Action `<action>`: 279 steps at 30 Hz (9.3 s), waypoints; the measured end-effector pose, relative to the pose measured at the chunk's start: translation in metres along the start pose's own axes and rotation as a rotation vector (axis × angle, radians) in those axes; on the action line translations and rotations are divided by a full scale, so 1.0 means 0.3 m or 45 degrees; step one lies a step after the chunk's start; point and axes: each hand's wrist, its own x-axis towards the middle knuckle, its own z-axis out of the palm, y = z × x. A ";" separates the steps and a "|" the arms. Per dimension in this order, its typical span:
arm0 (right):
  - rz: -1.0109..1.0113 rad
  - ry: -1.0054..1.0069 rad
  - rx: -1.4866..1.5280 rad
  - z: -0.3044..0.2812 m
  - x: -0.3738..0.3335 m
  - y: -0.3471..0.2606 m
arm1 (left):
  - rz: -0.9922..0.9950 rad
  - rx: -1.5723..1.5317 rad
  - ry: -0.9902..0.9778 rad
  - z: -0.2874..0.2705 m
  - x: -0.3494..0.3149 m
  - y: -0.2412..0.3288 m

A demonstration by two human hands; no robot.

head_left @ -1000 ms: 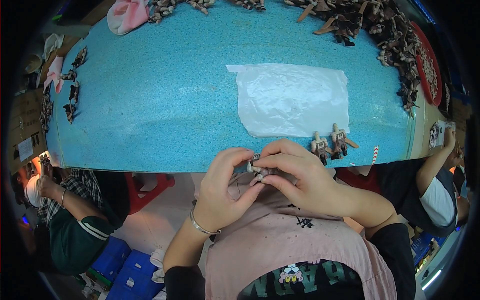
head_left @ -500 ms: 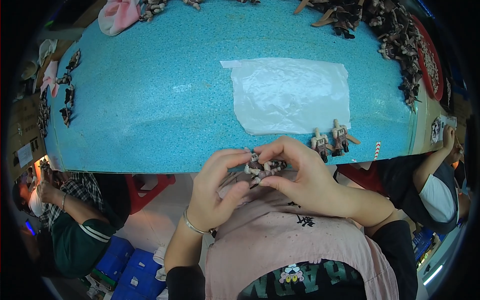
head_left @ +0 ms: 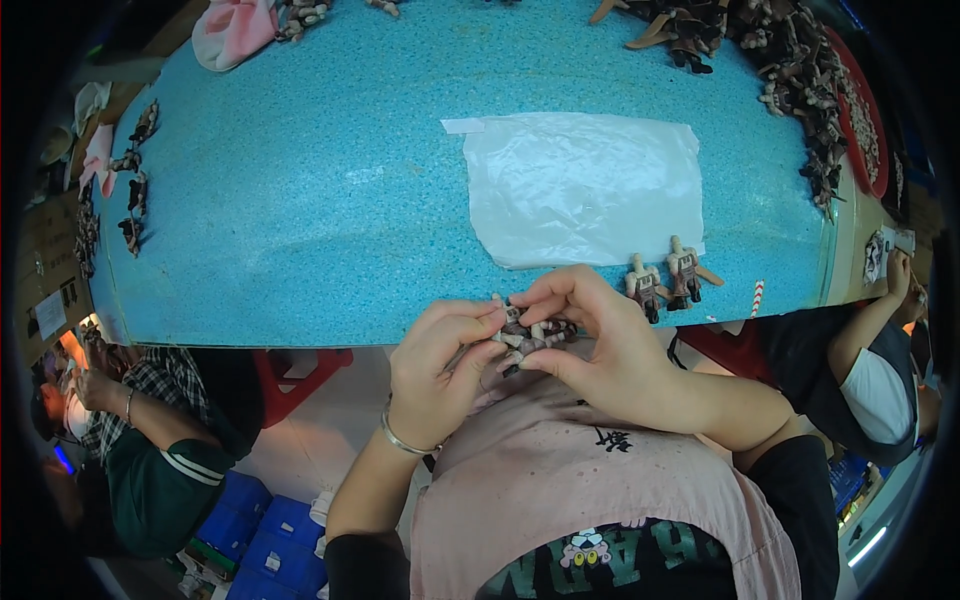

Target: The person lines up toy figures on the table, applies glue from a squeeze bottle onto each figure, and assembles the figures by attaching parts together by hand.

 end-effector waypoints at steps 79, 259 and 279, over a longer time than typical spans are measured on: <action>-0.571 0.002 -0.098 0.018 0.018 -0.043 | -0.139 -0.969 -0.024 -0.001 -0.043 0.038; 0.083 0.013 0.732 -0.014 -0.090 0.024 | -0.230 -0.761 0.387 0.079 -0.072 0.054; -0.342 0.031 -0.068 -0.022 -0.076 0.033 | -0.339 -1.087 -0.384 0.017 0.003 0.051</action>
